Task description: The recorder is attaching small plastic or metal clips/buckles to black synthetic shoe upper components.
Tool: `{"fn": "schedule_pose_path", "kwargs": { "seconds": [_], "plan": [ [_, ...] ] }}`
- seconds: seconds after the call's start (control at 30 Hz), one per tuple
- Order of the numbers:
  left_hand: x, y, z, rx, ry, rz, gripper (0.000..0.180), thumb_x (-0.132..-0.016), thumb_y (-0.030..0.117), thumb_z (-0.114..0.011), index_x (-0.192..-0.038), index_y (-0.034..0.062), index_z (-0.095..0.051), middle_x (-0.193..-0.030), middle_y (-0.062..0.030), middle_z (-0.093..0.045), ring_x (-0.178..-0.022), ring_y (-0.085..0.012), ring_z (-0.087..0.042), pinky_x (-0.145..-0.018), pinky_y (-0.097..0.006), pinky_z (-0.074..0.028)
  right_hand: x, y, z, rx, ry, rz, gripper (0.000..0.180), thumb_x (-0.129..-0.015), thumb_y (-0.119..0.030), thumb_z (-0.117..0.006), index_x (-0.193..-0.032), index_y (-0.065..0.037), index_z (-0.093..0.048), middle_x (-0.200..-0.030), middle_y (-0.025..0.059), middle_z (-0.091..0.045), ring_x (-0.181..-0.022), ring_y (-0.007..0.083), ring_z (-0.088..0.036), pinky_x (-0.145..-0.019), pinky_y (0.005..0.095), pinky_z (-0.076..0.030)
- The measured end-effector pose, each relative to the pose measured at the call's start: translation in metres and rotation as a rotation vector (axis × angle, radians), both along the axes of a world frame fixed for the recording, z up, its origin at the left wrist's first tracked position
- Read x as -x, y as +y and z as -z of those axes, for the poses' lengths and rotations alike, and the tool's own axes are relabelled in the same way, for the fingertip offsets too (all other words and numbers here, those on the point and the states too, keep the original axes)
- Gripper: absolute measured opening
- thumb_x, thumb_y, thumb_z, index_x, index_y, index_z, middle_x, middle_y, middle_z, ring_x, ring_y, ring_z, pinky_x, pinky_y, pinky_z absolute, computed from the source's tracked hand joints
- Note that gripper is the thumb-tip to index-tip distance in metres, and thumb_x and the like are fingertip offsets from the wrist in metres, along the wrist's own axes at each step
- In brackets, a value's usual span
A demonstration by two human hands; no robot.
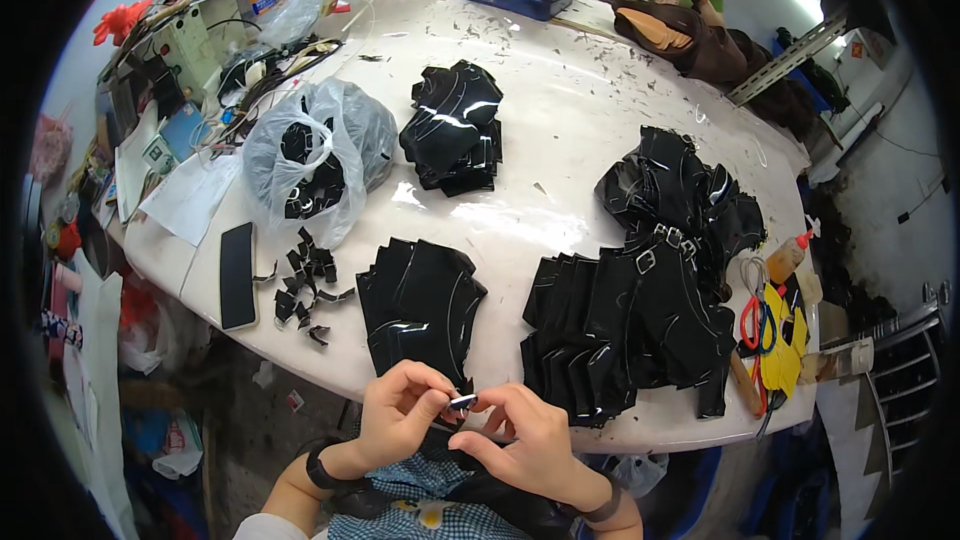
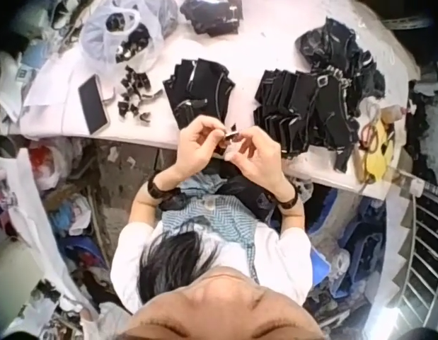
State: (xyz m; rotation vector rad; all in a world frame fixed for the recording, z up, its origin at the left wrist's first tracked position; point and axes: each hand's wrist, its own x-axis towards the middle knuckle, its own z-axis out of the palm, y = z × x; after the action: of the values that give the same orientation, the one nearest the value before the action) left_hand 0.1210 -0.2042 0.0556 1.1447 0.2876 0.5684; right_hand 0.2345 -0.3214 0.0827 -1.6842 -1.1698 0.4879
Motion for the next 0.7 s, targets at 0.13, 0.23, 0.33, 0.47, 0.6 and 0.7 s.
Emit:
{"fn": "schedule_pose_path", "kwargs": {
  "seconds": [0.13, 0.23, 0.33, 0.47, 0.6, 0.7],
  "plan": [
    [0.007, -0.003, 0.005, -0.424, 0.053, -0.124, 0.005, -0.079, 0.000, -0.061, -0.084, -0.0008, -0.059, -0.079, -0.0093, -0.061, -0.070, -0.0120, -0.061, -0.060, -0.023, -0.050, 0.001, 0.002, 0.006, 0.000, -0.097, -0.019, 0.022, -0.072, -0.017, -0.072, -0.081, -0.002, -0.059, -0.069, 0.0057, -0.058, -0.050, 0.0092, -0.054, -0.042, 0.0201, -0.041],
    [0.011, 0.002, 0.004, -0.555, 0.054, -0.111, 0.009, -0.079, 0.005, -0.062, -0.087, 0.0011, -0.059, -0.081, -0.0094, -0.060, -0.065, -0.0126, -0.060, -0.057, -0.023, -0.048, -0.001, 0.004, 0.004, -0.030, -0.124, -0.083, 0.016, -0.074, -0.013, -0.069, -0.076, -0.001, -0.058, -0.066, 0.0056, -0.057, -0.049, 0.0101, -0.053, -0.042, 0.0217, -0.040],
    [0.017, 0.007, 0.010, -0.414, 0.121, -0.032, 0.017, -0.080, 0.010, -0.064, -0.093, 0.0014, -0.058, -0.083, -0.0082, -0.058, -0.065, -0.0117, -0.059, -0.058, -0.024, -0.049, -0.001, -0.002, 0.006, -0.012, -0.089, -0.115, 0.011, -0.076, -0.009, -0.066, -0.075, -0.001, -0.059, -0.066, 0.0058, -0.057, -0.050, 0.0111, -0.054, -0.045, 0.0225, -0.041],
    [0.021, 0.012, 0.004, -0.229, 0.109, 0.187, 0.030, -0.079, 0.014, -0.065, -0.105, 0.0010, -0.054, -0.083, -0.0062, -0.056, -0.073, -0.0104, -0.059, -0.064, -0.024, -0.050, -0.001, -0.003, 0.007, -0.005, 0.175, -0.149, 0.009, -0.076, -0.008, -0.065, -0.075, -0.001, -0.059, -0.067, 0.0066, -0.058, -0.052, 0.0122, -0.055, -0.047, 0.0230, -0.041],
    [0.024, 0.015, 0.002, -0.063, 0.100, 0.284, 0.018, -0.081, 0.007, -0.062, -0.096, -0.0020, -0.058, -0.080, -0.0075, -0.061, -0.068, -0.0096, -0.060, -0.061, -0.022, -0.050, 0.001, -0.002, 0.010, -0.010, 0.191, -0.171, 0.009, -0.076, -0.006, -0.065, -0.074, 0.000, -0.059, -0.067, 0.0072, -0.059, -0.053, 0.0131, -0.055, -0.049, 0.0235, -0.042],
    [0.026, 0.011, 0.002, -0.082, 0.129, 0.232, 0.009, -0.081, 0.003, -0.060, -0.088, -0.0037, -0.059, -0.076, -0.0070, -0.061, -0.065, -0.0091, -0.061, -0.058, -0.021, -0.049, 0.005, -0.002, 0.011, -0.016, -0.012, -0.123, 0.010, -0.075, -0.007, -0.066, -0.074, 0.000, -0.059, -0.068, 0.0071, -0.059, -0.054, 0.0138, -0.056, -0.048, 0.0246, -0.042]
  ]
}}
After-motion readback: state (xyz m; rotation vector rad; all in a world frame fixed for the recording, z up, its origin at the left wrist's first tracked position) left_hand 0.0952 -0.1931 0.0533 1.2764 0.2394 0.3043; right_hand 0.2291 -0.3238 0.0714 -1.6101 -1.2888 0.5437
